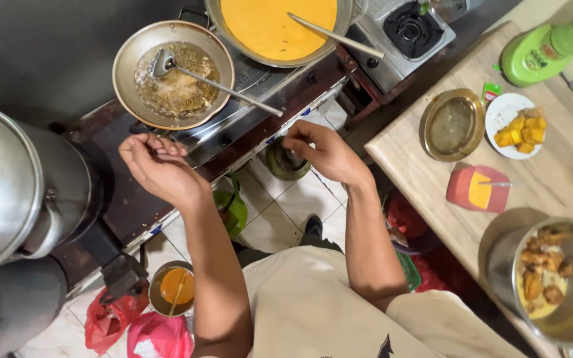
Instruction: The person scoops a yellow batter into a pink container, then uses a slotted spoon to transfer fried items from a pan into the container. They stir and monitor food frying in hot oil on the stove, occasionally adjusting the items with the spoon.
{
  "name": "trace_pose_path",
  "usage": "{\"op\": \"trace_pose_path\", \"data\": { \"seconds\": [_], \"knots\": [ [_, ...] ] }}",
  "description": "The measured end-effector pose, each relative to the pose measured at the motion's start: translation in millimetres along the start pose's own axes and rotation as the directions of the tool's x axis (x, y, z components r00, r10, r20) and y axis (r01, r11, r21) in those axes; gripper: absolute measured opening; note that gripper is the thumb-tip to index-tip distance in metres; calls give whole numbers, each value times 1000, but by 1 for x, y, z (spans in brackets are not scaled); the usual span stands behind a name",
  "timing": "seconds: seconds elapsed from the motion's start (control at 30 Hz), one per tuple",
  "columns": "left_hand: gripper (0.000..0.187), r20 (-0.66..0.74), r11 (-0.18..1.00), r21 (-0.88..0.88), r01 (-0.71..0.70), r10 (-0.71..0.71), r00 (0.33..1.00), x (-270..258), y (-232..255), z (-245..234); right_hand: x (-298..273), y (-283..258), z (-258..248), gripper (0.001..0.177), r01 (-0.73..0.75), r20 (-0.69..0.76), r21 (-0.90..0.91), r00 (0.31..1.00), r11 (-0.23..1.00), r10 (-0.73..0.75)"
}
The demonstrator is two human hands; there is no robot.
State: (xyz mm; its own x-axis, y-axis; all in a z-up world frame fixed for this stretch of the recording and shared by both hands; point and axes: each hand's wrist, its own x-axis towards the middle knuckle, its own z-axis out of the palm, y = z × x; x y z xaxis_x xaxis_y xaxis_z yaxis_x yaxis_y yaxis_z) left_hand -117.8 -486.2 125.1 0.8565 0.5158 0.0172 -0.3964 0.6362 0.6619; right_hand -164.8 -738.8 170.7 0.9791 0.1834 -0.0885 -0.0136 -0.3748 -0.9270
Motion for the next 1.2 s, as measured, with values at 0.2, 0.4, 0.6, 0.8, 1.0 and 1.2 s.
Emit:
{"op": "trace_pose_path", "data": {
  "seconds": [0.2, 0.4, 0.6, 0.8, 1.0, 1.2],
  "knots": [
    [10, -79, 994, 106, -38, 46, 996, -54, -44, 25, -14, 53, -54, 15, 49, 80, 167, 995, 985, -63],
    [10, 16, 989, 134, 56, -59, 998, -94, -71, 43, -32, 76, -86, 13, 41, 44, 213, 998, 976, -51],
    [11, 182, 982, 128, 140, -162, 970, -104, -79, 78, -51, 40, -113, 12, -65, -86, 250, 992, 966, 89],
    [15, 364, 961, 143, 235, -272, 891, -100, -89, 104, -68, 47, -117, 11, 74, -315, 277, 949, 958, 18],
    [20, 476, 952, 160, 262, -307, 824, -103, -94, 116, -91, 64, -114, 11, 161, -520, 131, 851, 978, -70],
    [23, 509, 925, 113, 362, -366, 779, -101, -111, 111, -108, 80, -107, 11, 139, -609, 125, 793, 982, -35]
  ]
}}
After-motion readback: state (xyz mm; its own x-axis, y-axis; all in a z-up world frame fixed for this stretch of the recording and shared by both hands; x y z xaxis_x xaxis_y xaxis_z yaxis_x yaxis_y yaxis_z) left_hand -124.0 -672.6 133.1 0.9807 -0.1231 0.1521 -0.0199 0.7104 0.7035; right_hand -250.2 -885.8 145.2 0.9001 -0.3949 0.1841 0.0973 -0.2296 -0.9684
